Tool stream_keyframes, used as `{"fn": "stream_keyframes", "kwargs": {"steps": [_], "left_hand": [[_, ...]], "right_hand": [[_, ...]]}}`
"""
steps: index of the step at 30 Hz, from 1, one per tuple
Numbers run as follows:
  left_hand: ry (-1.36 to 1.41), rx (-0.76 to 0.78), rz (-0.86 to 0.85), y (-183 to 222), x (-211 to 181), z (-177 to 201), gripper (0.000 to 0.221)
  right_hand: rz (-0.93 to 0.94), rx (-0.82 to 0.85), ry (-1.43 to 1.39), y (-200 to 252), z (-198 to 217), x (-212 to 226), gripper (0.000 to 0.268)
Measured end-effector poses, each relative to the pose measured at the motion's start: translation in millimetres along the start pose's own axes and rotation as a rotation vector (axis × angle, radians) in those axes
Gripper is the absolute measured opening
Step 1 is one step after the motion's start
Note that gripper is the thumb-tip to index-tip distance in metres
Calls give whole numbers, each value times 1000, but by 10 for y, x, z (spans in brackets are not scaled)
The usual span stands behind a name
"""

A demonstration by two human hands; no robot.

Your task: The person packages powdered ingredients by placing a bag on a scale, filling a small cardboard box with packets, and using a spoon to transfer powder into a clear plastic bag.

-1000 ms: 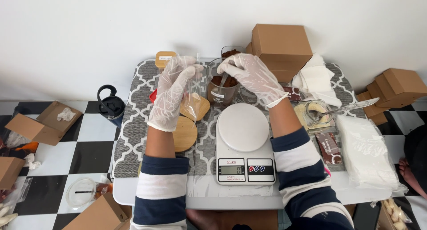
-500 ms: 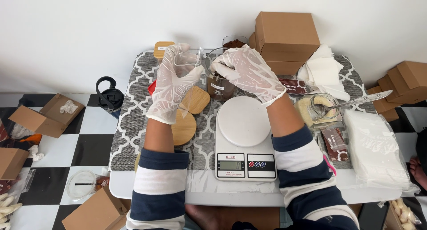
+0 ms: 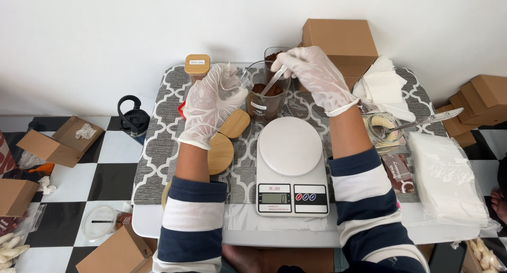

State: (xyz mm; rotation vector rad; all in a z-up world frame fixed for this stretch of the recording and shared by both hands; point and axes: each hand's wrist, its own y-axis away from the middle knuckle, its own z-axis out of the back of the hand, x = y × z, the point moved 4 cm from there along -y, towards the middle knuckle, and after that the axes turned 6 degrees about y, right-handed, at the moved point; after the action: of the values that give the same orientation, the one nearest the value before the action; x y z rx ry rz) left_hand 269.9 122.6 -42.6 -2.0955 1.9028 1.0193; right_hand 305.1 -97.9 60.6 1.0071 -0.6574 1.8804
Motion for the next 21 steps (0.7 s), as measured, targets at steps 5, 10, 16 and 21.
{"fn": "stream_keyframes", "kwargs": {"steps": [5,10,16,21], "left_hand": [[-906,177,-365,495,-122,-212,55],[-927,229,-610,108,64,24,38],[-1055,244,-578,237,93,-64,72],[-1071,231,-547,360,104,-126,92]], "right_hand": [[56,-260,-182,-298,210,-520,25],[-6,-391,-362,-109,419,-286,21],[71,-511,-522,-99,542,-299,25],[164,-444,-683,-151,422,-259,25]]}}
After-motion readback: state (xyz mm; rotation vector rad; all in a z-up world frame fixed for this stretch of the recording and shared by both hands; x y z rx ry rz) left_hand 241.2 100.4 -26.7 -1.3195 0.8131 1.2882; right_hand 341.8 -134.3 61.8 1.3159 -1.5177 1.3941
